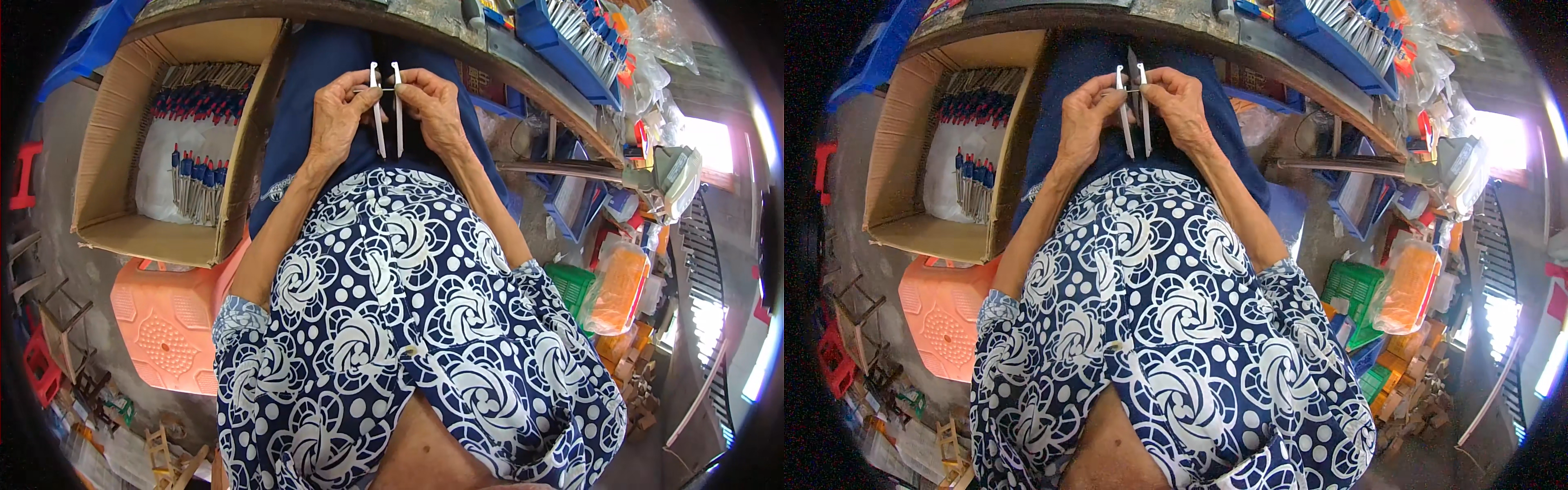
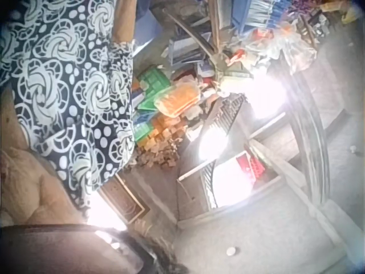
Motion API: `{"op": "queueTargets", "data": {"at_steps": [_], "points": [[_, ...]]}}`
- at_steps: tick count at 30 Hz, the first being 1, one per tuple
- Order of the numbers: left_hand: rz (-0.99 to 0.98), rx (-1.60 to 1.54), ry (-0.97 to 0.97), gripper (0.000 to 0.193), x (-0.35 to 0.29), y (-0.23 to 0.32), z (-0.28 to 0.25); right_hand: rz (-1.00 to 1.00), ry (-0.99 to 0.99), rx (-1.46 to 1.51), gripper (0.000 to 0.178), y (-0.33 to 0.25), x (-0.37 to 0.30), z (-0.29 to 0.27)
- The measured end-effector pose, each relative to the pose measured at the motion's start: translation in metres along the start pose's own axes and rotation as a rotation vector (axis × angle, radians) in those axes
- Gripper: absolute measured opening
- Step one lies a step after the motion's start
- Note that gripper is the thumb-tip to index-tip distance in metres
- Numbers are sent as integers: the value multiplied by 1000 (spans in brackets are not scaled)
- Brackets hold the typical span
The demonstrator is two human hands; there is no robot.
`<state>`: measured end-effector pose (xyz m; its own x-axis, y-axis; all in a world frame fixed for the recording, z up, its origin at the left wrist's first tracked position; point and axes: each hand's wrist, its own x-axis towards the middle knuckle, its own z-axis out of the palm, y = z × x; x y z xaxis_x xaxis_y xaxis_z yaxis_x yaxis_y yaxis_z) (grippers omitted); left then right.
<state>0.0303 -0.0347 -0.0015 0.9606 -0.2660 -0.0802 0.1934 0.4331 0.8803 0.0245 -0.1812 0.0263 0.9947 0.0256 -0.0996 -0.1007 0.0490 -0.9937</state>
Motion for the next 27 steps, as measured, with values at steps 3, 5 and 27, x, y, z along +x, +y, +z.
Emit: {"op": "queueTargets", "data": {"at_steps": [3,5,27], "points": [[4,-27,27,23,-1,-1,2,9,13,-32,14,-1,-3,0],[-19,-15,16,23,1,-3,1,52,24,-6,14,0,-2,-2],[-152,-409,-83,19,4,31,-9,-65,-53,347,22,-38,21,-11]]}}
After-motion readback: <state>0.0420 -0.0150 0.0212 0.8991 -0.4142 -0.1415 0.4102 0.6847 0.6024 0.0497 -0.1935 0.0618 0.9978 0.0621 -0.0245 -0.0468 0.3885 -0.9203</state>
